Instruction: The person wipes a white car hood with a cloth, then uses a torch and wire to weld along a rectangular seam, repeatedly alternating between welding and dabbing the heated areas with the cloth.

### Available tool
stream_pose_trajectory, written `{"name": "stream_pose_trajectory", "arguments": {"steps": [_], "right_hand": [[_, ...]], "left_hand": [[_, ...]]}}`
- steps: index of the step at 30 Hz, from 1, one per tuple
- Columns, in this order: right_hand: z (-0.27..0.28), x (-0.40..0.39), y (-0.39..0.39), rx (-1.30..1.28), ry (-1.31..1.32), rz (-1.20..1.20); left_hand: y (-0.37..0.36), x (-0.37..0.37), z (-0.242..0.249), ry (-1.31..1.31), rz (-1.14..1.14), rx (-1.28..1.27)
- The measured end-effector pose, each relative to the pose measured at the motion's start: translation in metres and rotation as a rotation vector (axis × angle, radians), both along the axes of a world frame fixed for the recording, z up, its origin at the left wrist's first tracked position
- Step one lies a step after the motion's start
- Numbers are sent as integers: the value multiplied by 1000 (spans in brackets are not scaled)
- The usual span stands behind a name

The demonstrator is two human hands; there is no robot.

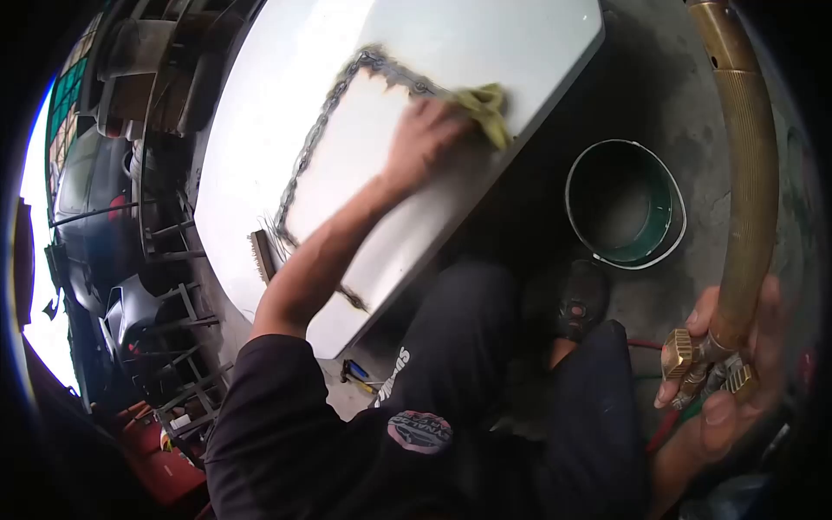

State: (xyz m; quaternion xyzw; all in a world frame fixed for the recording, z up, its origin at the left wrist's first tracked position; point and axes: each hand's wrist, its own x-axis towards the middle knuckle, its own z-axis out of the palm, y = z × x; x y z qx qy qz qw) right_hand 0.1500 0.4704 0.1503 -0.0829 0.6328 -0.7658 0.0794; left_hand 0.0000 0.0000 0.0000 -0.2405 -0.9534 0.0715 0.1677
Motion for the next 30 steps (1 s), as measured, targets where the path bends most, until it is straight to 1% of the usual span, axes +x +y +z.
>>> {"name": "stream_pose_trajectory", "arguments": {"steps": [1,2,3,4,5,6,7,8,9,11,13,14,15,16,18,19,20,21,22,23,25,26,27,28,29,30], "right_hand": [[6,4,-5,38,11,-87],[12,6,-8,80,25,-171],[-10,4,-21,10,31,-170],[-8,4,-21,14,34,-165],[-5,2,-18,29,49,-162],[-1,2,-14,41,69,-151],[0,2,-13,49,74,-152],[-1,1,-15,36,82,-157],[0,1,-16,24,88,-160],[3,0,-16,24,71,-136],[4,1,-13,23,56,-111],[3,1,-10,31,58,-90],[2,1,-8,41,61,-70],[3,1,-8,45,69,-60],[5,2,-9,115,95,-129],[5,4,1,114,99,-103],[6,4,17,179,89,-117],[6,1,21,232,81,-113],[21,-3,9,261,95,-96],[20,-7,22,224,60,-38],[26,-12,18,245,76,4],[24,-14,13,248,84,14],[30,-14,16,248,47,6],[37,-9,17,250,32,-27],[44,-6,5,310,-15,-49],[47,-3,-12,311,8,-65]], "left_hand": [[6,6,-8,-16,1,24],[-25,-21,-44,29,167,443],[-95,-49,-18,28,349,364],[-120,-54,-5,107,465,486],[-114,-47,20,-30,662,875],[-126,-48,27,-56,726,867],[-128,-39,41,32,651,842],[-116,-23,62,69,620,809],[-119,-11,65,45,584,884],[-102,24,79,50,542,899],[-86,57,80,108,418,904],[-71,75,80,91,410,908],[-63,91,70,73,442,895],[-58,107,59,-8,460,882],[-40,134,35,-54,420,792],[-36,145,18,-151,400,780],[-38,157,8,-304,335,674],[-33,165,11,-360,250,599],[-29,175,20,-349,229,594],[-28,189,27,-299,326,551],[-48,215,33,-174,576,709],[-74,228,23,-26,709,645],[-95,240,14,134,790,476],[-123,252,13,216,821,336],[-133,256,32,85,952,488],[-159,262,19,122,1004,324]]}}
